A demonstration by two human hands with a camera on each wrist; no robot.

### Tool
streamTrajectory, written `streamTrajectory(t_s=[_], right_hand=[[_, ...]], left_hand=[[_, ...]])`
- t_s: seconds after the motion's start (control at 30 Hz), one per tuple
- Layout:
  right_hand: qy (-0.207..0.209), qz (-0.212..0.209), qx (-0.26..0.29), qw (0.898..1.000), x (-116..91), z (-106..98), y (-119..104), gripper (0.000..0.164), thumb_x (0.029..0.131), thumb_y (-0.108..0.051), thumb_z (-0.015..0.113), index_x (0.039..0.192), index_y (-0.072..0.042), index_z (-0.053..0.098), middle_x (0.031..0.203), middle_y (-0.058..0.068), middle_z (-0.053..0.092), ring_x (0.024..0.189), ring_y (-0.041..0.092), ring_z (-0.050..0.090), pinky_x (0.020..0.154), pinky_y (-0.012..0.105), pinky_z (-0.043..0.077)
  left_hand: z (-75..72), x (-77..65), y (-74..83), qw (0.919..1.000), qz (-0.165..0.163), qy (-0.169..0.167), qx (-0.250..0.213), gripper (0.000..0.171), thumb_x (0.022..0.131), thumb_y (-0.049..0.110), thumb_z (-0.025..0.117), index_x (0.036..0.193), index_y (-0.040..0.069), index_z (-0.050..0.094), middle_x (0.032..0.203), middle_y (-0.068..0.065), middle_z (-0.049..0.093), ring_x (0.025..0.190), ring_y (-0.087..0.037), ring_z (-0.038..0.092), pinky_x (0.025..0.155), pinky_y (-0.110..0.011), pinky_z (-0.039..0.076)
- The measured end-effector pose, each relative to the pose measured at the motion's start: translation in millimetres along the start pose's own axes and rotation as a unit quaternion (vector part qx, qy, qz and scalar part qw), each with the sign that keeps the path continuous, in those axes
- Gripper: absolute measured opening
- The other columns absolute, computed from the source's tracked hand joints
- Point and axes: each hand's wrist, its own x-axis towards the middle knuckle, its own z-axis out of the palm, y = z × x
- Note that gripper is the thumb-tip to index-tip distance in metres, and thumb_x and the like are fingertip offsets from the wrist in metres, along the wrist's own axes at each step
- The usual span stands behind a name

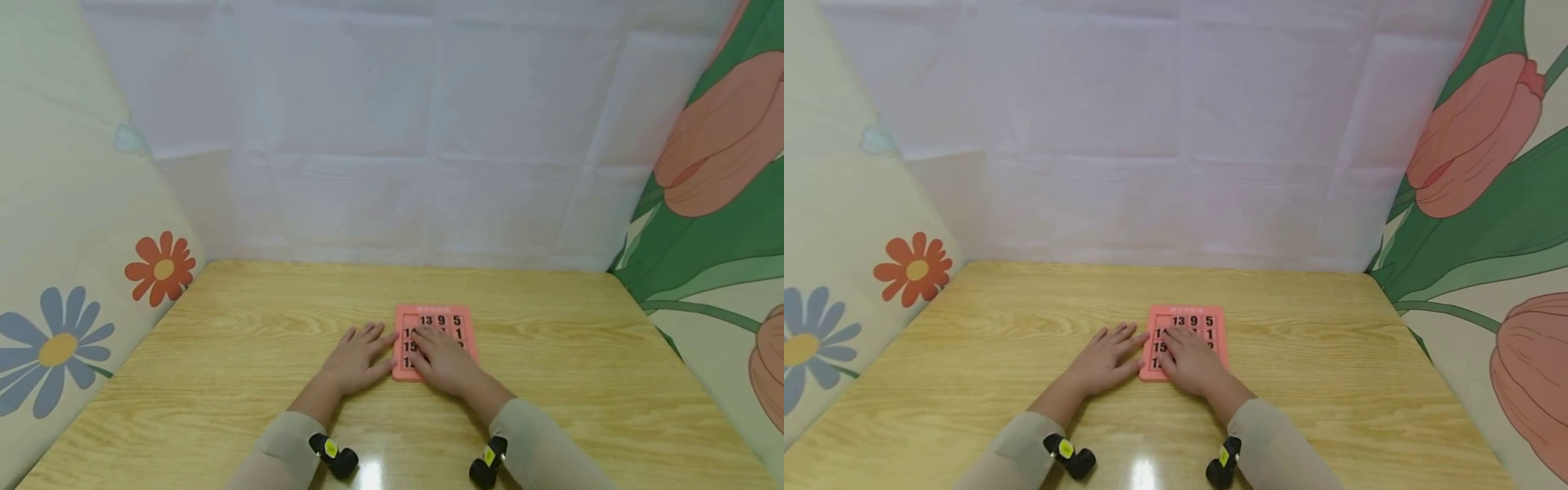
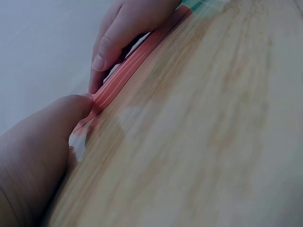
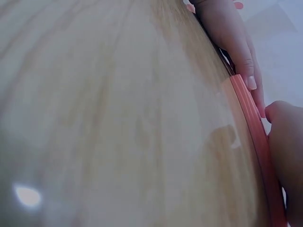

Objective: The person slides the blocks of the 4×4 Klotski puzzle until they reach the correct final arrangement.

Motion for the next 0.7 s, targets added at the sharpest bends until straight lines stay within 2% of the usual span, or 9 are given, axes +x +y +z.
streamTrajectory(t_s=[0.3,0.7], right_hand=[[0.005,-0.002,0.006,1.0,-0.1,1.2,0.7,0.053,0.104,-0.036,0.038,0.149,-0.009,0.043,0.157,0.008,0.038,0.148,0.028,0.032,0.122,0.045,0.028],[0.021,0.029,0.017,0.999,3.2,-2.5,10.7,0.054,0.105,-0.037,0.038,0.149,-0.006,0.042,0.157,0.011,0.037,0.148,0.029,0.031,0.123,0.046,0.024]], left_hand=[[1.7,-0.2,-2.6,1.0,0.003,0.005,0.0,0.059,0.099,0.051,0.044,0.151,0.023,0.041,0.16,-0.012,0.031,0.15,-0.033,0.023,0.123,-0.056,0.014],[2.7,0.4,-1.8,1.0,-0.003,0.004,-0.002,0.059,0.098,0.052,0.045,0.15,0.024,0.041,0.16,-0.01,0.031,0.151,-0.032,0.023,0.124,-0.055,0.013]])
